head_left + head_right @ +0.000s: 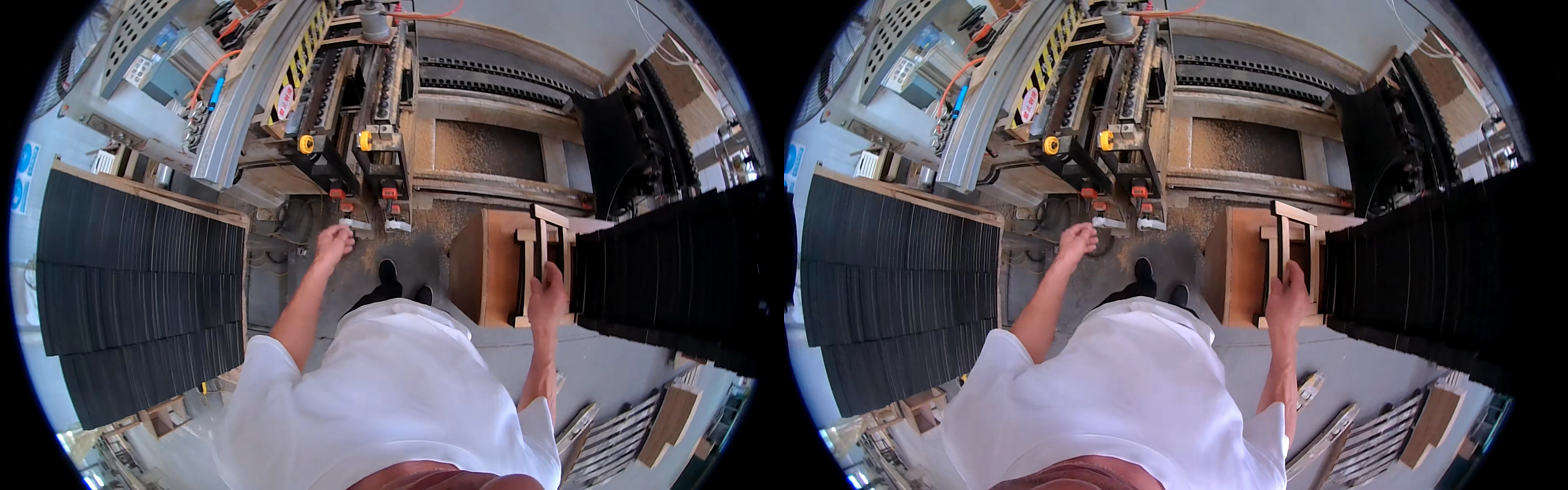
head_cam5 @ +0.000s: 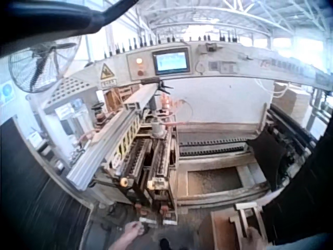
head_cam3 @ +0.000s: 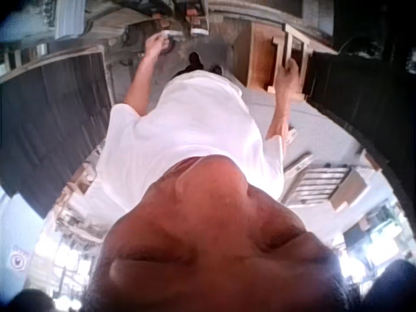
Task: The person repeatedly picks up small wooden frames from a stack, places them into a machine jig, and removes them after processing. The frames are then stacked on a nearby surface. The task involves continuous handling of the frames and interaction with the machine.
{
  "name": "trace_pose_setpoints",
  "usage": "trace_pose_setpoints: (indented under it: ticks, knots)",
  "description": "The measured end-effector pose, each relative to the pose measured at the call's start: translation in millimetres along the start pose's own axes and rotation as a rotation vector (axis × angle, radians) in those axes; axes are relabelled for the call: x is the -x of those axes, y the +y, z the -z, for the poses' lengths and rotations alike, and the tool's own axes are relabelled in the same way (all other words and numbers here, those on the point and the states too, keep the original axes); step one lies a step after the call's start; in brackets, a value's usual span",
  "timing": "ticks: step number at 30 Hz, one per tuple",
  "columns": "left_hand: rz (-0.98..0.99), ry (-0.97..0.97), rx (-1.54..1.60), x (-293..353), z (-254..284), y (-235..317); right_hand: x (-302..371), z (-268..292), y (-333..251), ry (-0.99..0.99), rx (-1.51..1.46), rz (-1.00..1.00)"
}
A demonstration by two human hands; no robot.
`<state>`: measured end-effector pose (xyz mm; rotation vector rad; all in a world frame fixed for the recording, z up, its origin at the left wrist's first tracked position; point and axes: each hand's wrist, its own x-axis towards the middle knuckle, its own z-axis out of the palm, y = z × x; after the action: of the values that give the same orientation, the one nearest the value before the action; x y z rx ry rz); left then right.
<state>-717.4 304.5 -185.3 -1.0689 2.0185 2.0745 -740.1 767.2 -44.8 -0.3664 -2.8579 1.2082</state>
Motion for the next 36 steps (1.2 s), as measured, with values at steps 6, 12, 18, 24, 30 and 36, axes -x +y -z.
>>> trace_pose_setpoints:
  ticks: [6, 12, 18, 24, 30, 36]
  knots:
    - [-0.259, 0.054, 0.186, -65.2, -12.0, 141.7, -16.2, 9.4, -48.6, 0.118, -0.356, 0.102]
    - [-0.303, -0.001, 0.36, -194.9, -40.4, 247.8, -36.8, -10.4, -117.5, 0.216, -0.395, 0.132]
    - [-0.17, -0.001, 0.477, -345.7, -70.4, 311.1, -49.4, -42.5, -141.4, 0.094, -0.583, 0.079]
    - [-0.052, -0.02, 0.805, -421.2, -101.0, 352.7, -46.5, -52.1, -164.5, 0.049, -0.406, -0.009]
    - [-0.133, 0.088, 0.862, -448.6, -78.4, 333.3, -95.3, -72.2, -226.0, -0.05, -0.113, 0.207]
    - [-0.089, 0.017, 0.853, -328.1, -89.0, 269.7, -183.7, -136.4, -292.3, -0.129, 0.098, 0.785]
